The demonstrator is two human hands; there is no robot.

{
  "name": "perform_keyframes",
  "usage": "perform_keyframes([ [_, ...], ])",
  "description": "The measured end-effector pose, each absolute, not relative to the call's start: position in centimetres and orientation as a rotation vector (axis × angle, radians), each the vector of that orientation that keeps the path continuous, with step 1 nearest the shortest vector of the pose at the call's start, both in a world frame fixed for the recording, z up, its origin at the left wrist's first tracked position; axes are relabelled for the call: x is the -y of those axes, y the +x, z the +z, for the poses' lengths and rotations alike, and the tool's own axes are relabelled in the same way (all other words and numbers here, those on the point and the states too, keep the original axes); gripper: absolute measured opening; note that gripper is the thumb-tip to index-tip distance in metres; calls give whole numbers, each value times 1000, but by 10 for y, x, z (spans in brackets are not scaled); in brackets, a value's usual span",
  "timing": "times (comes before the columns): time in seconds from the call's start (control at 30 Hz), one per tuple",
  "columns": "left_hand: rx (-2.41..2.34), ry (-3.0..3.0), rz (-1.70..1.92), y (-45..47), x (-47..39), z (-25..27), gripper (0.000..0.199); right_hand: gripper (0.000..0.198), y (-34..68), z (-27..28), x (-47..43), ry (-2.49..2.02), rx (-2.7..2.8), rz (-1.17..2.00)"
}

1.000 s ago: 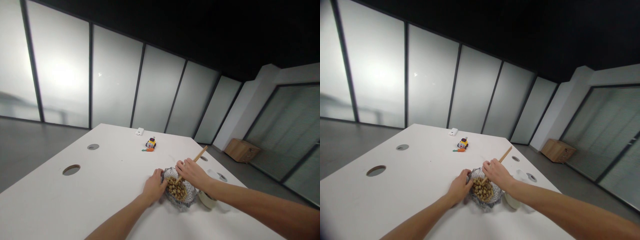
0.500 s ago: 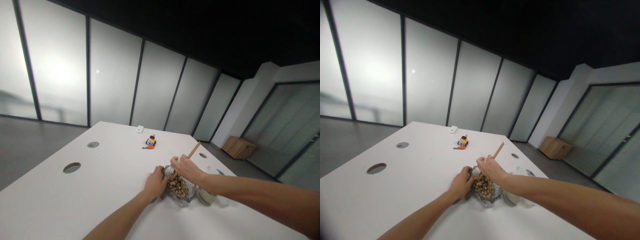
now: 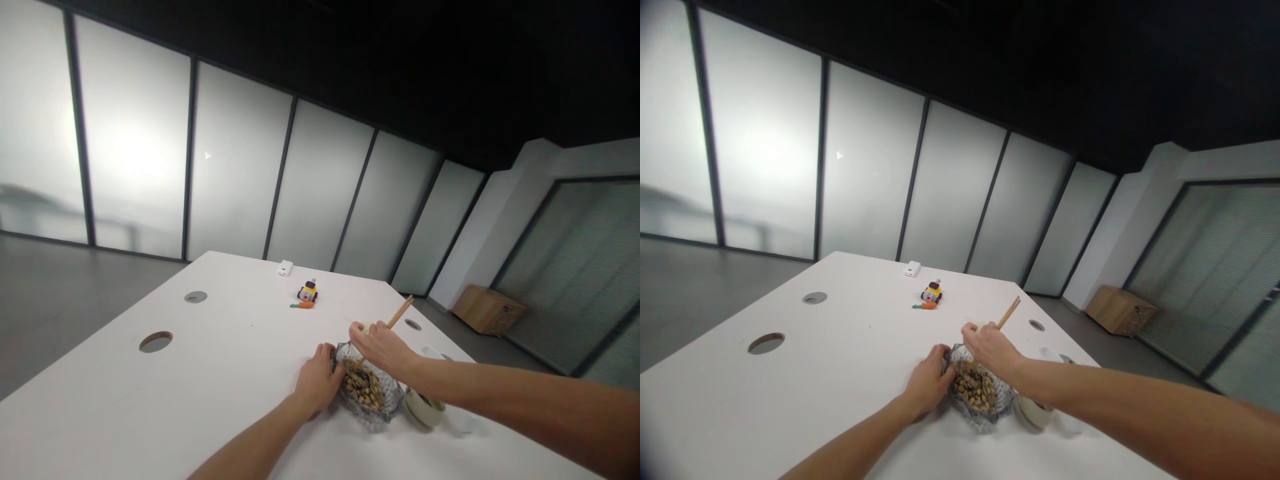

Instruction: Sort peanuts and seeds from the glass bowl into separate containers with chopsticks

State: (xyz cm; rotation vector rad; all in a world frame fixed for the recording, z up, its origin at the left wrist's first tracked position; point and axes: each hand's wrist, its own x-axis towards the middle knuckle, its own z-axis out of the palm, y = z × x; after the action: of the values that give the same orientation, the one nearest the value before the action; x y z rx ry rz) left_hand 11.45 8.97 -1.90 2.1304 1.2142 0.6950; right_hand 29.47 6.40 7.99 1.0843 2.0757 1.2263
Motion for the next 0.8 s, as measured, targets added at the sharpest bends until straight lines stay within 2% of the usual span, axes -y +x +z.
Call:
perform_keyframes([
  [0.5,-1192,2123,729,115,-89,-23,29,39,297,79,-44,1139,-2001,1364],
  [0.8,-1187,2129,747,115,-91,-26,28,46,314,99,-42,1422,-2087,1236],
])
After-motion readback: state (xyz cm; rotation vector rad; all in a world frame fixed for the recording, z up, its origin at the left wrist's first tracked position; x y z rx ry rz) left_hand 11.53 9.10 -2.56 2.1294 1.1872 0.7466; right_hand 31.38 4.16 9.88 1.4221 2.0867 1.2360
